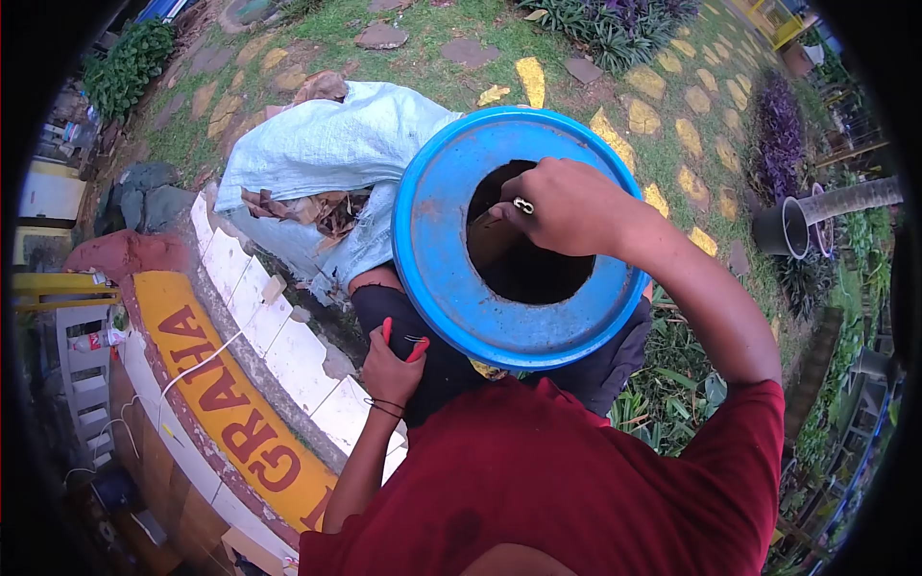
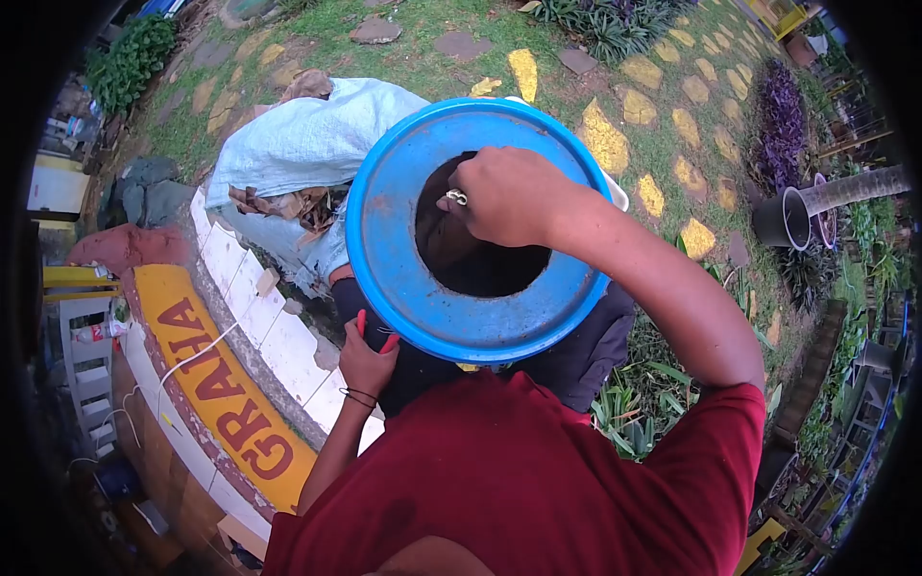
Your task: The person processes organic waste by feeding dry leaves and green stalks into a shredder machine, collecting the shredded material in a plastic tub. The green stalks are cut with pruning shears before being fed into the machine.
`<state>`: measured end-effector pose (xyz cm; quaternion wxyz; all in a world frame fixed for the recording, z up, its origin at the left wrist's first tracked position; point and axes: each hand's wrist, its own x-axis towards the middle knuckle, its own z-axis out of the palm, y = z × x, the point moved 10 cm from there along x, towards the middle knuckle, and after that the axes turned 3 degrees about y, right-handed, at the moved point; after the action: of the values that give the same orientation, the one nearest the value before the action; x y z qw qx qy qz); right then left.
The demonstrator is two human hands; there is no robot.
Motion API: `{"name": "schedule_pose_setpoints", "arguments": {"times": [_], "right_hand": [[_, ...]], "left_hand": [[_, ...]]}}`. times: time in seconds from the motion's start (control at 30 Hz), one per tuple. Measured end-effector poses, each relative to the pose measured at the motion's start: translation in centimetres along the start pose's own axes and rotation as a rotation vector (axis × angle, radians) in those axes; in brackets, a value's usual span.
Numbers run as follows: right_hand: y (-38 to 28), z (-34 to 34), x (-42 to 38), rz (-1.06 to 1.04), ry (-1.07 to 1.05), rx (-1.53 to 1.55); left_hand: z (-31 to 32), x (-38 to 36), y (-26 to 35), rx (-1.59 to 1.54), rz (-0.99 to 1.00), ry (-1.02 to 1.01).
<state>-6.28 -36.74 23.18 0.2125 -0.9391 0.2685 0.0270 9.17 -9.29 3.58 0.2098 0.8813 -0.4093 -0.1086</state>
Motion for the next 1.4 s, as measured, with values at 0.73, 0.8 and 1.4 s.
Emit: {"name": "schedule_pose_setpoints", "arguments": {"times": [0.73, 0.8, 1.4], "right_hand": [[1.0, 4.7, 1.4, 0.047, -0.168, 0.345], [1.5, 4.3, 0.4, 0.041, -0.147, 0.36], [-0.3, 0.9, 1.3, 0.049, -0.05, 0.093]], "left_hand": [[-0.2, -0.3, 0.3, -0.02, 0.066, 0.033], [0.0, -0.3, -0.1, 0.014, 0.037, 0.009], [-0.3, -0.4, 0.0, -0.039, 0.073, 0.031]]}}
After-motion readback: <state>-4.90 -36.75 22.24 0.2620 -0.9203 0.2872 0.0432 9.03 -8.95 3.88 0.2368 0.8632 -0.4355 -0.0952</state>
